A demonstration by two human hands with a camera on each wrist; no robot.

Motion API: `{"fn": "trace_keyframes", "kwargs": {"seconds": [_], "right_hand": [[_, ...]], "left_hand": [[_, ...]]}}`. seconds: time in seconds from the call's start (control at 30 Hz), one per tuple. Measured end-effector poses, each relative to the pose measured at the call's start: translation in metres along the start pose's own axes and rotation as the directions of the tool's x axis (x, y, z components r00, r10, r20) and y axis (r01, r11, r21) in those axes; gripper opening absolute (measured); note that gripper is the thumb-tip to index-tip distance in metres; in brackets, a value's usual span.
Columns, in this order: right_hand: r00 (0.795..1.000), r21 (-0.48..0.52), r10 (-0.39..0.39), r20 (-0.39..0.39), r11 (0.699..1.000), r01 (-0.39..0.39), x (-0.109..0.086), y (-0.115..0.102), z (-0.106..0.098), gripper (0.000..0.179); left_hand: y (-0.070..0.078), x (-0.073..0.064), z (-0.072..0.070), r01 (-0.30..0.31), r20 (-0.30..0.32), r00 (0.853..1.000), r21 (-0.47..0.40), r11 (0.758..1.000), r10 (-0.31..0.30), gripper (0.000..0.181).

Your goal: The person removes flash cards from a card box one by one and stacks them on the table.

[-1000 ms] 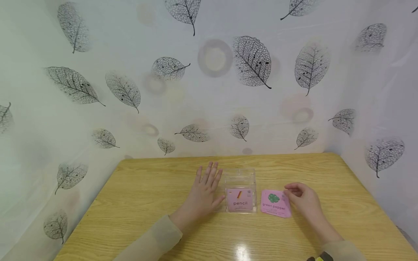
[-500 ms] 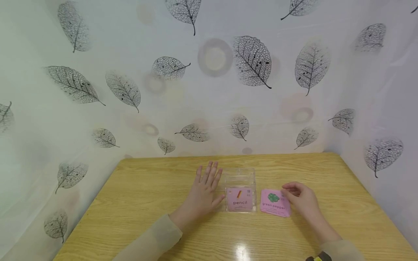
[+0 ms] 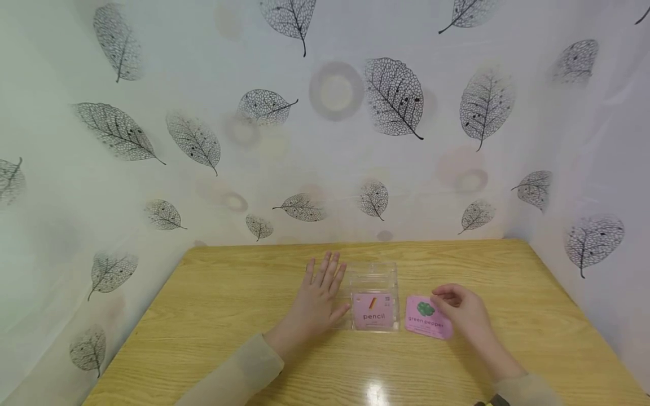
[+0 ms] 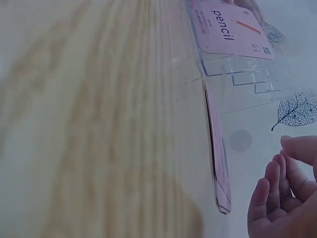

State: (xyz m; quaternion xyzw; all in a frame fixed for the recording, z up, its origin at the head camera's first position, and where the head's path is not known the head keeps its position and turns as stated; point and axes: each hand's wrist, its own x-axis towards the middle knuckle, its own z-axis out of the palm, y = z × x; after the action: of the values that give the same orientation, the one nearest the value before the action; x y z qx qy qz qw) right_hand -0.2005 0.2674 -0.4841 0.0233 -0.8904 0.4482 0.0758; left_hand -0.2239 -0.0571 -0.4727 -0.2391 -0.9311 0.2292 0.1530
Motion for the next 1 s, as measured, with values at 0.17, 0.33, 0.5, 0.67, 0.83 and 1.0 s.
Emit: {"fn": "trace_keyframes", "kwargs": {"seconds": [0.17, 0.33, 0.5, 0.67, 0.83, 1.0], "right_hand": [[1.0, 0.008, -0.008, -0.003, 1.0, 0.008, -0.001, -0.005, 0.003, 0.027], [1.0, 0.015, -0.001, 0.003, 1.0, 0.0, 0.0, -0.01, 0.006, 0.027], [1.0, 0.016, 0.004, 0.018, 1.0, -0.005, 0.0, -0.015, 0.01, 0.029], [1.0, 0.011, 0.006, 0.025, 1.0, -0.007, 0.0, -0.021, 0.013, 0.03], [0.999, 0.018, 0.005, 0.047, 1.0, -0.006, -0.001, -0.025, 0.015, 0.031], [0.998, 0.037, 0.001, 0.07, 0.999, -0.004, -0.002, -0.028, 0.016, 0.031]], "left_hand": [[0.001, 0.0, 0.001, 0.003, 0.0, 1.0, -0.004, 1.0, -0.003, 0.086], [0.001, 0.0, 0.002, 0.004, -0.004, 1.0, -0.001, 1.0, -0.004, 0.086], [0.001, 0.0, 0.004, 0.003, -0.011, 1.0, 0.008, 1.0, -0.003, 0.086], [0.001, 0.001, 0.004, 0.004, -0.017, 1.0, 0.01, 1.0, -0.003, 0.086], [0.001, 0.001, 0.005, 0.002, -0.004, 1.0, -0.004, 1.0, -0.002, 0.086], [0.002, 0.001, 0.005, 0.002, 0.005, 1.0, -0.003, 1.0, -0.002, 0.086]]}}
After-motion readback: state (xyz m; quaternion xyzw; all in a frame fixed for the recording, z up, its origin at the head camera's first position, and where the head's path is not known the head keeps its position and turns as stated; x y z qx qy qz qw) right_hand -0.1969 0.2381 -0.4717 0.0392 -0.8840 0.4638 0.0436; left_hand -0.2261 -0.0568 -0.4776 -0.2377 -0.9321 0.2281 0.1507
